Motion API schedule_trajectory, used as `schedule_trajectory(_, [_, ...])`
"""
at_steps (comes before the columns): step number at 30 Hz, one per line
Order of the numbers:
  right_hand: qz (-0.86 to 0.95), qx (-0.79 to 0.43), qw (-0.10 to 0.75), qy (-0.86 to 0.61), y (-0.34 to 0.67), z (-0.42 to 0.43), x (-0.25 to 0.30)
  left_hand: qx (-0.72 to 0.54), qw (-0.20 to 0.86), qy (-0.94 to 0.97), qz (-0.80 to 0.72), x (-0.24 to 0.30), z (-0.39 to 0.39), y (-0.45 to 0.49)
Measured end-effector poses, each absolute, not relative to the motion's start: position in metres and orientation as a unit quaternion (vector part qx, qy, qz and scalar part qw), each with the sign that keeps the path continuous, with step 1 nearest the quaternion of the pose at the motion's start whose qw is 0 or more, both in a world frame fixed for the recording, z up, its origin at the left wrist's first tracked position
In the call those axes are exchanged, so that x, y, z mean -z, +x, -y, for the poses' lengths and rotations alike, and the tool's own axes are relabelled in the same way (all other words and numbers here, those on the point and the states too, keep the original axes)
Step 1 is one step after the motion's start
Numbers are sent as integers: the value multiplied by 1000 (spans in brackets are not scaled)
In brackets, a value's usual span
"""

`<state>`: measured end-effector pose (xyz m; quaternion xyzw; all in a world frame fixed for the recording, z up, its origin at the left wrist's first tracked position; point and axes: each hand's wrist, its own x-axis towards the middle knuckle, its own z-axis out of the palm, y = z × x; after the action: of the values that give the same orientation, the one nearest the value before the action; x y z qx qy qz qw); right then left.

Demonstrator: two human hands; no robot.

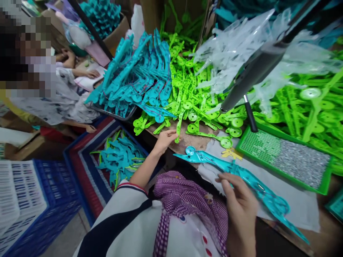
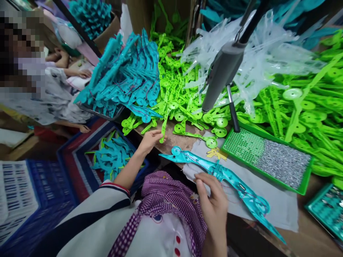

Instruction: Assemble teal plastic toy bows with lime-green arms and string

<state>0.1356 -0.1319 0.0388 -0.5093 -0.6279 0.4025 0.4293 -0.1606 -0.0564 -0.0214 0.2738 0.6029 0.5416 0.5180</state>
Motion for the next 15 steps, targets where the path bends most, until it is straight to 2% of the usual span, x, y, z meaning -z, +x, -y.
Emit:
schedule_trajectory(6, [673,-418,387,-472,123,118,-18,-555,502,272,-605,26,64,-159])
schedule_trajectory(10, [644,-439,370,-505,134,129,-10,-532,479,320,-620,29,48,-148])
schedule_trajectory(13, [634,-451,379,-501,126,127,-15,-519,402,422,-625,19,15,-129])
schedule_trajectory(15, [662,-448,379,-468,119,123,-20,-511,309,510,-619,6,0,-119])
